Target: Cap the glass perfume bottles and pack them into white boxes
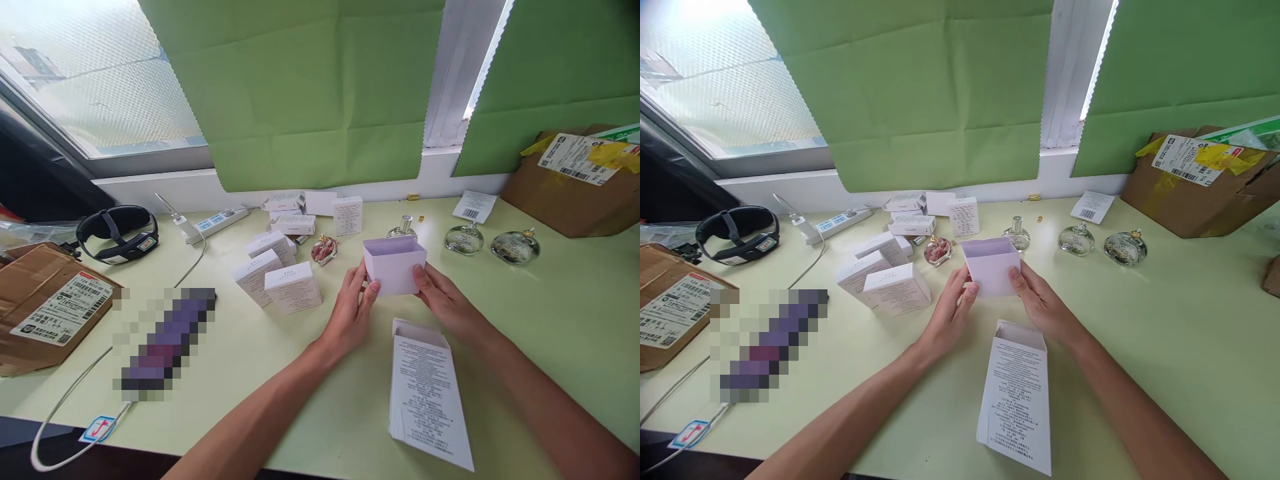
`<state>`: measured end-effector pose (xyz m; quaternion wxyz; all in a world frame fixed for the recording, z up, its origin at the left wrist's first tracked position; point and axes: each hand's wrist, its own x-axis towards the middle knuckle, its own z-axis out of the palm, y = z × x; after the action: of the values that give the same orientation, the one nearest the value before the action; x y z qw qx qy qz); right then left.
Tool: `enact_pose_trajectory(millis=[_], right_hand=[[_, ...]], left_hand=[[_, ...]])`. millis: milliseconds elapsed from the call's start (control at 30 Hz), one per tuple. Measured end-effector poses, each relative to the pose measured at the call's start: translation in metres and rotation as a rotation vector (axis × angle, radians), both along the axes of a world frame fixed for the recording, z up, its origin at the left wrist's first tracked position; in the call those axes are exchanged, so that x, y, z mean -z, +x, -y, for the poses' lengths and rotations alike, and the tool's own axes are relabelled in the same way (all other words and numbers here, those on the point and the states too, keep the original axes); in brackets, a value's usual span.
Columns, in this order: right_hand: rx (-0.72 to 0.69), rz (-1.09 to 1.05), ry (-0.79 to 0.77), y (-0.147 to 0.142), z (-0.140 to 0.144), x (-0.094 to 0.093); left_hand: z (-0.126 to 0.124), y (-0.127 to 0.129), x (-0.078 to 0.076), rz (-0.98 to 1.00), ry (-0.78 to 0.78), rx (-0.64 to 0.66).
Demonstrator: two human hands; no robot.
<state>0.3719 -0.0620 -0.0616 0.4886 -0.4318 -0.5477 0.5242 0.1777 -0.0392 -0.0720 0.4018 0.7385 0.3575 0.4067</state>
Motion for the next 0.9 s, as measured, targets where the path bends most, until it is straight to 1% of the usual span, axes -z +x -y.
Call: enact_pose_trajectory(millis=[133,267,400,500,600,900], right_hand=[[-0.087,0.119,0.045,0.003,0.000,-0.003],[-0.135,0.109,0.053,0.007,-0.003,-0.004],[-0.143,0.094,0.038,0.011,-0.005,-0.003],[-0.131,0.053,0.054,0.013,-0.007,-0.003],[-0.088,0.052,0.061,0.016,-0.007,-0.004],[0.015,0.244,0.037,0.023,-0.008,-0.008]], left_hand=[[0.001,0.001,-0.004,0.146,-0.053,0.012],[0.001,0.002,-0.003,0.201,-0.079,0.000],[-0.001,0.002,0.002,0.265,-0.106,0.027],[-0.002,0.001,0.004,0.291,-0.114,0.053],[-0.001,0.002,0.004,0.316,-0.134,0.057],[-0.003,0.004,0.006,0.410,-0.199,0.062]])
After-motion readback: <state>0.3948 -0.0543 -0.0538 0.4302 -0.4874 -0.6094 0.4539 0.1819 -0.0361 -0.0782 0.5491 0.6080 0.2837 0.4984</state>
